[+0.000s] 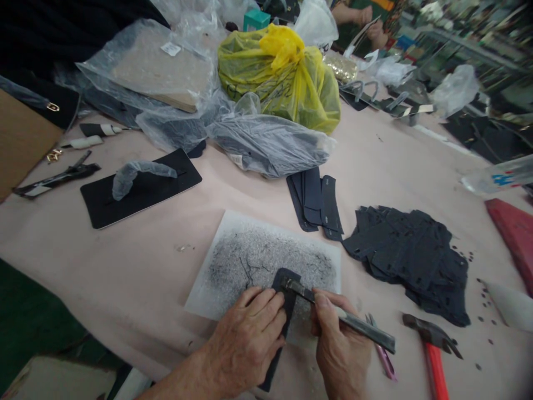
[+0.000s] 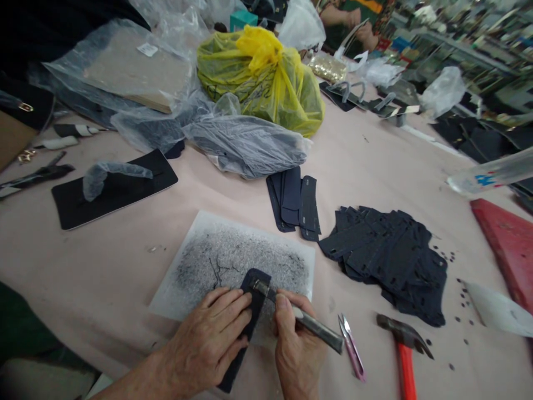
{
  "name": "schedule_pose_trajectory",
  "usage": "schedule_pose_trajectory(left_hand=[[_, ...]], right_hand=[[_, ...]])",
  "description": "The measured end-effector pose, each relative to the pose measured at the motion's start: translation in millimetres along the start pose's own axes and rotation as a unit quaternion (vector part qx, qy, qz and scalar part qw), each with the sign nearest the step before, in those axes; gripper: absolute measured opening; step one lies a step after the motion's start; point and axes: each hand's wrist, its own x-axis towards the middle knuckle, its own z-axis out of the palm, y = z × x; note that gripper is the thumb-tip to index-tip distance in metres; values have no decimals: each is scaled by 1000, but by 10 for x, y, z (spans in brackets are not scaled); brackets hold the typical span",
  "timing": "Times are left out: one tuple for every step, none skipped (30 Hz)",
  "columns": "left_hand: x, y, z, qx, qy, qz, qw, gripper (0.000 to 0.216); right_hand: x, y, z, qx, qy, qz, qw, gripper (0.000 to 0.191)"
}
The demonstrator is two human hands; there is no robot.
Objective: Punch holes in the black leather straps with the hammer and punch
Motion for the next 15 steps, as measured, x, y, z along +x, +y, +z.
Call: schedule_pose_trajectory(left_hand=[[-1, -1, 2, -1, -2, 0, 1000, 28], [-2, -2, 2, -3, -4, 0, 1000, 28], [0, -4, 1, -5, -6, -2, 1000, 28], [2, -6, -1, -6, -7, -2, 1000, 29], [5, -9, -4, -8, -7, -2, 1000, 29], [8, -13, -7, -8, -6, -1, 1000, 29], [11, -16, -8, -8, -3, 1, 1000, 29], [13, -19, -8, -9, 1, 3, 1000, 29], [12, -22, -6, -9, 4, 5, 1000, 29], [10, -24, -2, -9, 7, 6, 1000, 29], [7, -26, 3, -10, 10, 5, 1000, 29], [2, -26, 9, -10, 11, 4, 1000, 29], [-2, -26, 15, -10, 12, 3, 1000, 30], [-6, -27, 20, -10, 14, 2, 1000, 30], [-9, -27, 23, -10, 15, 2, 1000, 30]], right_hand=[[-4, -41, 7, -17, 4, -17, 1000, 36], [-7, -81, 14, -34, 9, -38, 999, 36], [-9, -118, 20, -52, 12, -65, 997, 35], [-9, -150, 25, -71, 13, -94, 993, 33], [-6, -177, 29, -89, 13, -124, 988, 31], [0, -199, 30, -104, 9, -153, 983, 29], [9, -218, 30, -118, 3, -178, 977, 27], [21, -236, 30, -132, -5, -198, 971, 26], [36, -253, 30, -144, -14, -213, 966, 25], [52, -270, 30, -153, -21, -225, 962, 24], [68, -287, 32, -158, -28, -234, 959, 23], [82, -304, 34, -162, -35, -240, 956, 23], [95, -320, 38, -165, -38, -246, 954, 22], [106, -334, 41, -166, -40, -251, 953, 22], [115, -344, 44, -169, -41, -255, 951, 22]])
